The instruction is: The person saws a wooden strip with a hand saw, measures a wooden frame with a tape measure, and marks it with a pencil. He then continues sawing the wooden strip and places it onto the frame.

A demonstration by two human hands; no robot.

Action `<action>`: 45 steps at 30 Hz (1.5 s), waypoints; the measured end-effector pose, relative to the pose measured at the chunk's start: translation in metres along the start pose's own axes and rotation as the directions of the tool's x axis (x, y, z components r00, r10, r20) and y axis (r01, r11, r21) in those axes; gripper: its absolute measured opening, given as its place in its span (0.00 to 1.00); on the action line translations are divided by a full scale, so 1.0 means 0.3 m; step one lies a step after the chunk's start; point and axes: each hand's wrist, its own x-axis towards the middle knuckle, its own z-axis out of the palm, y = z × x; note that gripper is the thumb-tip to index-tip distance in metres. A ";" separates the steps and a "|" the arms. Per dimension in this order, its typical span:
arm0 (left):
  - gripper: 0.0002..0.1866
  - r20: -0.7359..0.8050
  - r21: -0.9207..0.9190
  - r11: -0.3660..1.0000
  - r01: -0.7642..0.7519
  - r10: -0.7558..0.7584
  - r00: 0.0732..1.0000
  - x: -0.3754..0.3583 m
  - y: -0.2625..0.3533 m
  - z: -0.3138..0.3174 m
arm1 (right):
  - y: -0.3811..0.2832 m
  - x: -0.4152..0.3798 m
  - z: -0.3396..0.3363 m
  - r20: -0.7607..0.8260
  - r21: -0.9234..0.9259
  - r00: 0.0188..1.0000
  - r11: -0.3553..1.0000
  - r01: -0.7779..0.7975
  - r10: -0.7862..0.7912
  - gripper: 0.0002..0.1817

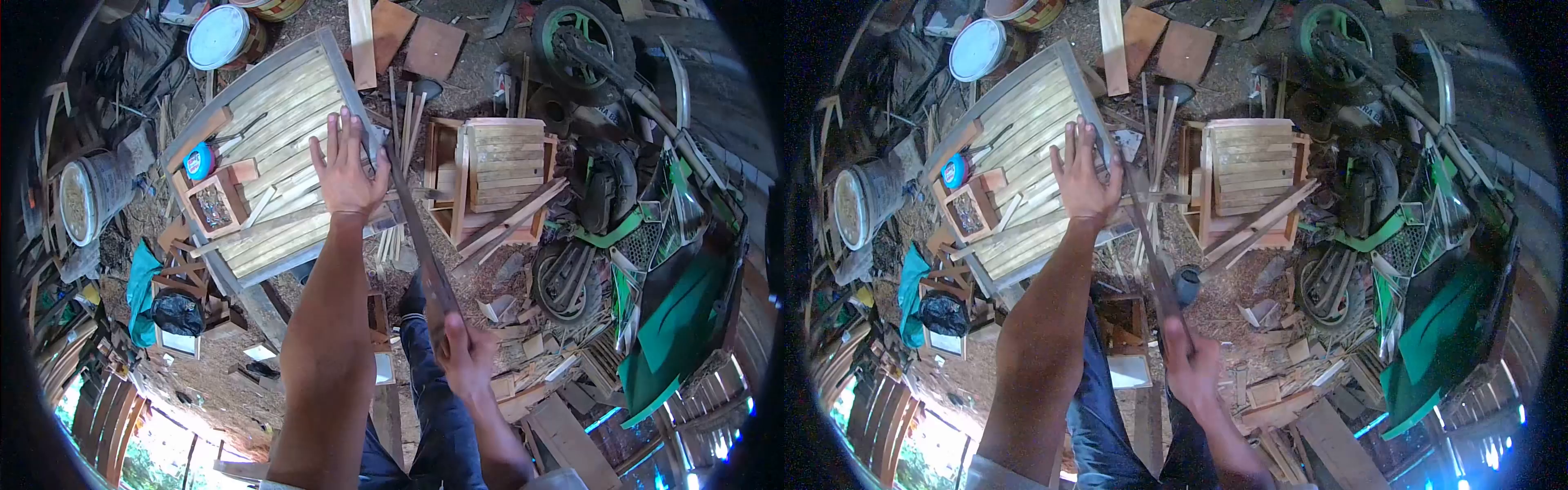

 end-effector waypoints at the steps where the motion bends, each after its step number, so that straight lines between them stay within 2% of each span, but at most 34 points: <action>1: 0.34 -0.003 0.011 1.000 -0.009 0.009 1.000 0.005 0.001 -0.002 | -0.036 0.021 0.009 -0.013 0.054 1.000 0.998 -0.009 0.010 0.29; 4: 0.33 -0.003 0.003 1.000 -0.015 0.015 1.000 0.011 -0.001 -0.002 | -0.154 0.096 0.030 -0.006 0.214 0.999 0.976 -0.040 0.042 0.30; 7: 0.33 -0.010 -0.012 1.000 -0.002 0.002 1.000 0.001 -0.001 0.005 | -0.134 0.102 0.019 -0.006 0.227 0.999 0.973 -0.042 0.045 0.30; 10: 0.33 -0.023 -0.002 1.000 -0.015 0.015 1.000 0.005 -0.004 0.006 | -0.068 0.074 0.005 -0.037 0.159 0.997 0.986 -0.058 0.064 0.30; 13: 0.33 -0.020 -0.007 1.000 -0.007 0.007 1.000 0.005 -0.004 0.007 | -0.058 0.026 -0.016 -0.011 0.290 0.995 0.953 -0.091 0.099 0.31; 16: 0.33 -0.026 -0.006 1.000 -0.010 0.010 1.000 0.001 -0.005 0.011 | -0.073 0.045 -0.005 -0.014 0.305 0.992 0.946 -0.114 0.124 0.32; 19: 0.33 -0.032 0.002 1.000 -0.015 0.015 0.999 0.004 -0.006 0.014 | -0.131 0.133 0.001 0.080 0.402 0.989 0.903 -0.149 0.128 0.33; 26: 0.34 -0.037 0.007 0.999 -0.032 0.032 0.999 0.000 -0.011 0.014 | -0.112 0.052 -0.034 0.027 0.379 0.984 0.909 -0.171 0.174 0.32; 30: 0.34 -0.021 0.020 0.999 -0.034 0.034 0.999 0.003 0.006 0.009 | -0.137 0.172 0.030 0.101 0.439 0.969 0.863 -0.248 0.227 0.30; 37: 0.33 -0.032 0.012 0.999 -0.038 0.038 0.999 0.000 -0.006 0.011 | -0.145 0.053 -0.093 0.136 0.407 0.959 0.869 -0.282 0.248 0.32; 41: 0.33 -0.026 0.019 0.999 -0.038 0.038 0.999 0.004 0.000 0.008 | -0.129 0.159 -0.017 0.144 0.473 0.944 0.817 -0.329 0.297 0.31; 42: 0.33 -0.024 0.025 0.999 -0.037 0.038 0.999 0.006 0.002 0.007 | -0.101 0.141 -0.017 0.099 0.425 0.947 0.848 -0.317 0.305 0.30; 45: 0.33 -0.028 0.033 0.999 -0.039 0.040 0.999 0.007 -0.010 0.008 | -0.116 0.033 -0.053 0.136 0.412 0.953 0.860 -0.303 0.270 0.30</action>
